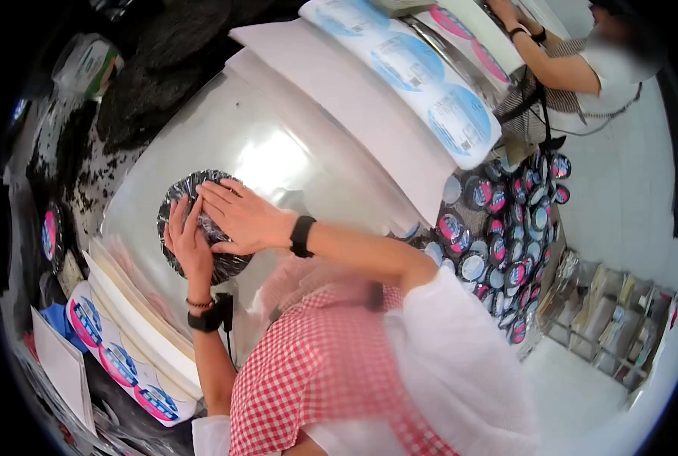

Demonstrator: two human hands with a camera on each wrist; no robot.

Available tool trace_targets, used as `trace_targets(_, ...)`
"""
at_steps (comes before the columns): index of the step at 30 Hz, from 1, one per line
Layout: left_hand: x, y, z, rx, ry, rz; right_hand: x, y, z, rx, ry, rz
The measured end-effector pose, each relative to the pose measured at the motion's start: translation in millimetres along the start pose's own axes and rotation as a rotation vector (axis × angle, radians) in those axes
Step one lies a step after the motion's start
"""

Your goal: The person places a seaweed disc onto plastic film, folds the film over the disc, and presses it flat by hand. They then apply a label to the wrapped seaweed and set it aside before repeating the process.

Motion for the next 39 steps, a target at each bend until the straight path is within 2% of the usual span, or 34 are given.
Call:
trace_targets(2, 2, -3, 2, -0.06, 0.074, -0.078, -2, -9, 1, -0.029, -0.003, 0.132)
trace_targets(5, -3, -26, -3, 0.018, -0.06, 0.077, -9, -30, -16, -0.048, 0.014, 0.283)
trace_targets(6, 1, -23, -3, 0.024, -0.045, 0.1, -28, -46, -36, 0.207, 0.054, 0.258)
trace_targets(8, 1, -21, -3, 0.008, -0.048, 0.093, -86, -109, -95, 0.379, -0.096, -0.007)
trace_targets(9, 2, -21, -3, -0.003, -0.042, 0.091, -128, -140, -135, 0.381, -0.266, -0.128)
trace_targets(10, 1, -25, -2, 0.013, -0.049, 0.095, -172, -157, -159, 0.651, -0.111, -0.514)
trace_targets(11, 1, -27, -2, 0.012, -0.051, 0.102, -205, -169, -174, 0.716, -0.018, -0.842)
trace_targets(12, 0, -28, -2, 0.019, -0.048, 0.113, -227, -200, -195, 0.846, 0.028, -0.861)
trace_targets(15, 2, -27, -3, 0.051, -0.06, 0.143, -258, -270, -201, 0.857, 0.025, -0.786)
trace_targets(19, -2, -30, -2, 0.047, -0.08, 0.17, -206, -320, -163, 0.865, 0.077, -0.533)
trace_targets(21, 1, -27, -4, 0.059, -0.085, 0.188, -204, -323, -156, 0.85, 0.063, -0.518)
trace_targets(22, 2, -27, -4, 0.058, -0.078, 0.172, -212, -304, -155, 0.757, -0.088, -0.627)
trace_targets(25, 0, -30, -4, 0.079, -0.08, 0.176, -198, -283, -146, 0.559, -0.108, -0.66)
trace_targets(28, 0, -32, -2, 0.089, -0.077, 0.173, -193, -258, -141, 0.435, -0.223, -0.947)
trace_targets(31, -2, -32, -3, 0.088, -0.079, 0.178, -215, -290, -148, 0.396, -0.355, -0.427)
trace_targets(32, -2, -33, -3, 0.087, -0.08, 0.176, -226, -292, -155, 0.428, -0.46, -0.414)
trace_targets(35, -1, -31, -4, 0.09, -0.088, 0.176, -233, -296, -153, 0.504, -0.405, -0.674)
trace_targets(38, -2, -28, -5, 0.086, -0.086, 0.156, -231, -313, -156, 0.751, -0.365, -0.456)
trace_targets(39, -2, -28, -5, 0.086, -0.09, 0.156, -229, -301, -151, 0.699, -0.35, -0.519)
Point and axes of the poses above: each hand's wrist, its own z-axis towards the middle knuckle, its own x-axis out of the palm, y = z × x, the point moved 10 cm from there along z, towards the middle knuckle, and after that the axes turned 2 degrees about y, right-handed, at the moved point
